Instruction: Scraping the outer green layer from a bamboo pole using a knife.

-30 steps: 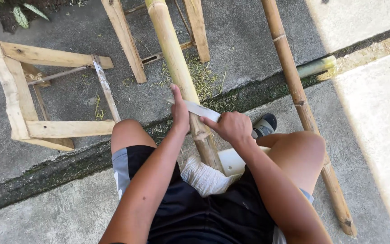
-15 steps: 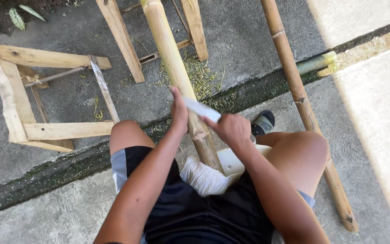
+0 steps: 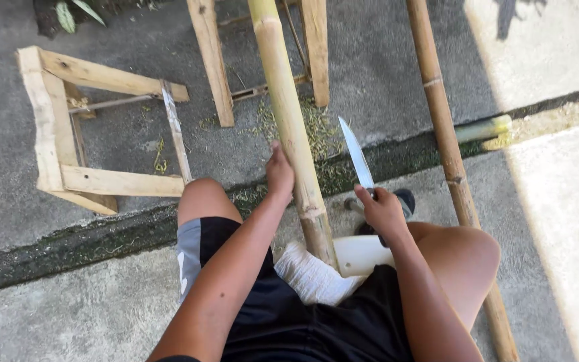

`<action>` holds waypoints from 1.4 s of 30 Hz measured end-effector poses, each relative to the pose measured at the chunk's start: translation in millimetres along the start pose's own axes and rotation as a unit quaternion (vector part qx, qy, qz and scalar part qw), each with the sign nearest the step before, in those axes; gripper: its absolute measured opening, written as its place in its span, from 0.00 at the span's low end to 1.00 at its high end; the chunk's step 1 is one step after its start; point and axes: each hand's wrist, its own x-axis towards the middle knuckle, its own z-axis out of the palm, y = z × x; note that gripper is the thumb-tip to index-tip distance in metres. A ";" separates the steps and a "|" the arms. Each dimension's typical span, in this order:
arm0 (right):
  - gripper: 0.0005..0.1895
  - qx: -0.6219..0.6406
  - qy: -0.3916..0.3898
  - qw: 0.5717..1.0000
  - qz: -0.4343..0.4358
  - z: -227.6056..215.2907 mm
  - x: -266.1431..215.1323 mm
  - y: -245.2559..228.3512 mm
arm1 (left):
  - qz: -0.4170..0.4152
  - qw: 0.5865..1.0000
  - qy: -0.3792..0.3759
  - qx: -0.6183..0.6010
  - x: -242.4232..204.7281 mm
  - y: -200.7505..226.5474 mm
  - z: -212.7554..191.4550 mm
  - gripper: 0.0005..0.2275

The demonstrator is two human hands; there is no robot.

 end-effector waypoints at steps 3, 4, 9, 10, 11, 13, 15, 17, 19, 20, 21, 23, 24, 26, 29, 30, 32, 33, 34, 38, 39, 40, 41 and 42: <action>0.24 0.079 -0.121 0.989 -0.018 -36.7 -57.3 -40.3 | -0.070 0.995 -0.030 -0.059 -22.9 16.0 -27.8 0.33; 0.24 0.076 -0.122 0.990 -0.015 -46.3 -84.6 -53.6 | -0.074 0.995 -0.031 -0.062 -49.3 22.5 -31.7 0.33; 0.15 0.202 -0.275 0.934 0.110 -42.7 -183.8 -45.6 | -0.068 0.990 -0.123 -0.011 -168.7 42.2 -47.4 0.35; 0.15 0.199 -0.276 0.934 0.110 -28.7 -192.8 -40.0 | -0.069 0.990 -0.121 -0.014 -177.2 28.3 -45.3 0.35; 0.15 0.196 -0.261 0.937 0.124 -15.0 -202.6 -33.7 | -0.046 0.989 -0.140 -0.023 -186.6 14.4 -42.9 0.33; 0.16 0.194 -0.243 0.941 0.134 11.3 -214.2 -20.2 | -0.019 0.986 -0.161 -0.033 -195.0 -19.6 -40.6 0.31; 0.15 0.212 -0.232 0.931 0.184 33.7 -213.8 -12.3 | 0.056 0.977 -0.178 -0.102 -187.2 -52.0 -38.7 0.26; 0.17 0.223 -0.237 0.928 0.179 43.9 -211.4 7.4 | 0.036 0.982 -0.156 -0.105 -174.2 -60.6 -38.5 0.24; 0.18 0.232 -0.248 0.923 0.182 49.9 -212.6 19.6 | 0.008 0.986 -0.129 -0.108 -167.3 -59.7 -38.2 0.22; 0.18 0.248 -0.237 0.921 0.187 50.6 -211.0 21.0 | 0.009 0.990 -0.112 -0.087 -161.3 -52.0 -35.0 0.21; 0.17 0.263 -0.226 0.918 0.193 51.2 -209.0 22.6 | 0.010 0.993 -0.095 -0.065 -155.1 -44.5 -31.5 0.21; 0.16 0.303 -0.205 0.916 0.164 44.7 -196.2 16.3 | 0.047 0.993 -0.098 -0.038 -151.9 -12.0 -24.0 0.20; 0.14 0.343 -0.181 0.912 0.133 41.8 -190.6 13.0 | 0.084 0.991 -0.102 -0.011 -150.7 4.5 -21.0 0.20; 0.14 0.337 -0.159 0.919 0.130 32.4 -181.9 5.9 | 0.069 0.994 -0.086 -0.018 -138.8 -22.9 -23.2 0.18; 0.13 0.362 -0.117 0.916 0.129 33.4 -168.3 11.7 | 0.046 0.997 -0.061 -0.032 -122.0 -60.6 -32.3 0.19; 0.13 0.386 -0.103 0.907 0.134 35.1 -164.0 18.2 | 0.033 0.997 -0.046 -0.043 -118.9 -75.1 -35.6 0.20; 0.13 0.374 -0.103 0.911 0.141 37.3 -165.7 22.0 | 0.030 0.995 -0.076 -0.054 -125.9 -57.0 -38.7 0.21; 0.13 0.362 -0.103 0.914 0.148 39.5 -168.9 24.2 | 0.026 0.992 -0.106 -0.066 -131.3 -48.4 -42.3 0.22; 0.13 0.362 -0.102 0.914 0.153 36.5 -174.2 21.1 | 0.022 0.992 -0.106 -0.064 -143.6 -39.4 -44.9 0.22; 0.17 0.246 -0.177 0.948 0.094 19.1 -180.9 2.9 | -0.095 0.969 -0.157 -0.168 -155.9 -4.8 -38.4 0.32; 0.18 0.196 -0.204 0.954 0.102 14.7 -187.6 0.7 | -0.129 0.962 -0.153 -0.188 -160.0 -2.2 -37.4 0.35; 0.18 0.195 -0.205 0.953 0.105 4.5 -188.3 -10.0 | -0.132 0.961 -0.152 -0.188 -161.8 0.5 -33.9 0.35; 0.18 0.136 -0.218 0.962 0.093 -5.4 -189.1 -21.1 | -0.152 0.960 -0.135 -0.191 -163.5 3.3 -30.8 0.38; 0.18 0.075 -0.230 0.967 0.077 -16.3 -185.9 -33.8 | -0.167 0.959 -0.117 -0.195 -161.5 8.4 -25.9 0.41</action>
